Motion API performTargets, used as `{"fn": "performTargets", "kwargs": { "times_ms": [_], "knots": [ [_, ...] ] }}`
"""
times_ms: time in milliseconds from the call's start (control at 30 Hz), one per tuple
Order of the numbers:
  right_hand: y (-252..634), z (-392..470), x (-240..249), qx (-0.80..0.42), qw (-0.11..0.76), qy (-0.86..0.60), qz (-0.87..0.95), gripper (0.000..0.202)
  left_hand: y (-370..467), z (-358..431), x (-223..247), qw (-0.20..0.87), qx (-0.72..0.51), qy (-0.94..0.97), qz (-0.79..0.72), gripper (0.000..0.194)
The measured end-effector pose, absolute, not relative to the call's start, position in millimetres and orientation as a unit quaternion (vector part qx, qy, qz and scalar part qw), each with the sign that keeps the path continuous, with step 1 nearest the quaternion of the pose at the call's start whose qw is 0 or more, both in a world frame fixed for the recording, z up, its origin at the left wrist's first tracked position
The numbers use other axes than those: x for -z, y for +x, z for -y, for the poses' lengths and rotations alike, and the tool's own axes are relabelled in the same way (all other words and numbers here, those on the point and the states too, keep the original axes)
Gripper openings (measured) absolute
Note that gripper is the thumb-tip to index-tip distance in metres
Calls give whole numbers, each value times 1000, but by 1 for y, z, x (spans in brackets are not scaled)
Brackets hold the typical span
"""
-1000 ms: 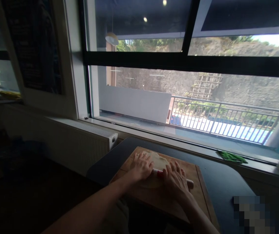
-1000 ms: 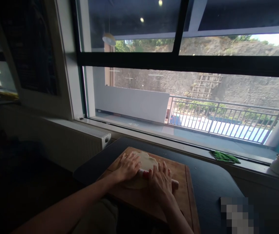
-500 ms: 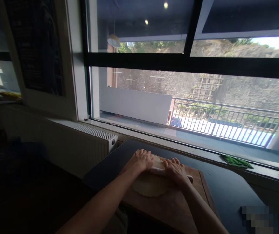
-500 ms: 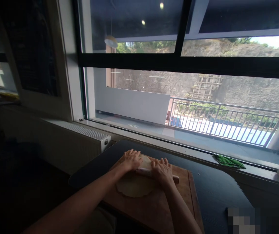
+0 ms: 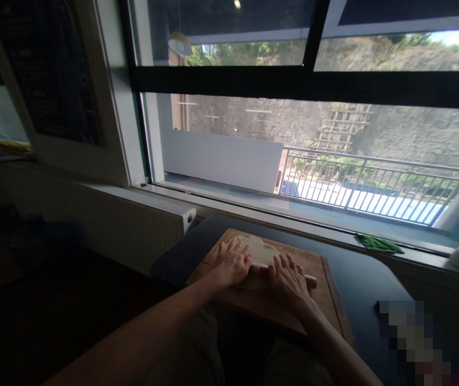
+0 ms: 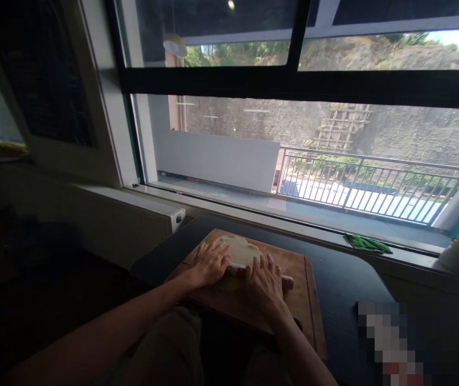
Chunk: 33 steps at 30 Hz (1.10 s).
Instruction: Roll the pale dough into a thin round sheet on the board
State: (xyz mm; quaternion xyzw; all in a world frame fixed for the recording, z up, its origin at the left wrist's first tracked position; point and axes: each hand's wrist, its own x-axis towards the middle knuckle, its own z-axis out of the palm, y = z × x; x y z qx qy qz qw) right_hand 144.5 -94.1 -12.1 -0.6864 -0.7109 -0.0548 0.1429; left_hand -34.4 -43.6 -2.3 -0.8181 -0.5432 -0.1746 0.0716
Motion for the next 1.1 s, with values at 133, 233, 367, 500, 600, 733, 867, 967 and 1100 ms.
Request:
{"fn": "performTargets", "kwargs": {
  "times_ms": [133,233,367,500,600,733,867,967,1100],
  "knots": [
    [143,98,11,57,140,-689,709,55,-35,45,3,75,181,-816,543,50],
    [144,78,2,20,122,-706,697,55,-26,22,0,43,159,-799,579,53],
    [151,36,-8,-5,104,-711,696,51,-16,-21,-5,14,144,-783,605,58],
    [160,-2,-9,-19,96,-714,693,48,-10,-59,-8,14,146,-769,623,59],
    [163,-12,-7,-19,96,-718,689,49,-8,-70,-8,4,135,-769,625,58],
    [158,12,-5,-2,110,-711,695,49,-11,-53,-5,-13,113,-782,613,58],
    [146,59,2,20,136,-709,692,49,-21,-6,0,12,124,-798,590,54],
    [137,91,10,44,156,-709,687,51,-33,30,6,71,166,-812,554,50],
    [131,108,13,57,154,-706,688,55,-41,50,9,99,191,-819,532,50]
  ]
}}
